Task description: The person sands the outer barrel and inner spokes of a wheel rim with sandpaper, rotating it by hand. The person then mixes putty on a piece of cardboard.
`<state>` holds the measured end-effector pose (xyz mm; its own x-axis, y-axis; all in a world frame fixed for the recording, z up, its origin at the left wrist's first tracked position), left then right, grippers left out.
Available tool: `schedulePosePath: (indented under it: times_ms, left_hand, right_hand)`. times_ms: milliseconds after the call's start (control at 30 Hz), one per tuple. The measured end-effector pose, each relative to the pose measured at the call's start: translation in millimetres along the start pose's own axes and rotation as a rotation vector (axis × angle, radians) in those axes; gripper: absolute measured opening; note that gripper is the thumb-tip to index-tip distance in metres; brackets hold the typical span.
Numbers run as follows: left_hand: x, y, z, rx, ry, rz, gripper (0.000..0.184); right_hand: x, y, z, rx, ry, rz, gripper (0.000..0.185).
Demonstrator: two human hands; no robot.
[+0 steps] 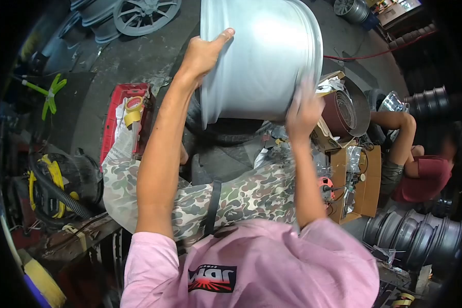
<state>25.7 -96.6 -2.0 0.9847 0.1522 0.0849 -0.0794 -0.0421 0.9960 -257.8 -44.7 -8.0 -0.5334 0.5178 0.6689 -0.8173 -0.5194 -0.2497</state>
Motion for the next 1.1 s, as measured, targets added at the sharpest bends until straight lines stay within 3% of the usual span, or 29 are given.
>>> schedulePosePath:
  times_ms: [33,100,133,200,300,433,500,533,600,667,700,733,767,867,933,1000,1100]
  left_hand:
    - [-3,-3,-1,0.006,-0.006,-0.006,0.078]
    - [-8,-2,10,-0.025,-0.018,-0.010,0.076]
    - [-14,-7,10,-0.037,-0.014,-0.096,0.068]
    - [9,-4,6,-0.041,0.026,-0.105,0.060]
    - [0,-3,6,-0.019,0.045,-0.029,0.058]
    - [0,-6,-3,-0.070,0.056,-0.106,0.054]
    - [8,-3,3,-0.097,0.091,-0.083,0.052]
    - [3,-9,4,-0.036,0.044,-0.127,0.052]
    - [-1,-8,4,-0.001,0.006,-0.186,0.053]
    - [3,-7,4,-0.013,0.019,-0.165,0.053]
    - [6,-9,2,-0.009,0.029,-0.150,0.054]
    - [8,-6,-1,-0.013,0.034,-0.154,0.054]
    - [7,-4,-4,-0.009,0.030,-0.128,0.055]
    - [-1,-14,1,-0.019,0.013,-0.142,0.057]
    - [0,-16,7,-0.039,0.027,-0.163,0.058]
    - [3,-17,4,-0.056,0.108,-0.107,0.059]
    - [0,-18,9,-0.039,0.054,-0.147,0.062]
  right_hand:
    - [-8,9,-61,-0.002,-0.066,-0.052,0.043]
    - [-33,14,-138,0.042,-0.416,-0.290,0.044]
    - [-14,23,-157,0.044,-0.418,-0.314,0.044]
    - [-2,41,-173,-0.170,-0.330,-0.089,0.045]
    - [44,18,-90,-0.028,-0.167,-0.067,0.043]
    - [15,1,25,0.299,-0.079,-0.040,0.039]
    - [-6,10,115,0.356,-0.088,-0.169,0.036]
    - [-14,19,158,0.265,-0.088,-0.030,0.036]
    - [-49,33,230,0.090,-0.302,0.190,0.037]
    - [-74,39,251,0.058,-0.347,0.057,0.037]
    - [-90,43,252,0.019,-0.405,-0.081,0.038]
    - [-65,14,225,0.150,-0.216,-0.202,0.036]
    - [-38,-11,190,0.221,-0.073,-0.180,0.035]
    - [-11,-33,40,0.218,0.011,-0.052,0.043]
    - [-27,-24,-37,0.147,-0.195,0.013,0.044]
    - [-23,-27,-8,0.183,-0.154,0.015,0.043]
    - [-17,-32,98,0.269,-0.064,-0.149,0.038]
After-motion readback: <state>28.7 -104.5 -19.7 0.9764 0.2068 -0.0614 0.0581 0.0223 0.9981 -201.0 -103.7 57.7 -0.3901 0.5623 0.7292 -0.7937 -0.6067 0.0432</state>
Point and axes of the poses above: each hand's wrist, its own z-axis towards the middle knuckle, its own x-axis out of the back of the hand, y = z × x, the point moved 10 cm from there along z, towards the middle knuckle, and after that the axes turned 6 degrees about -y, right-handed, at the moved point
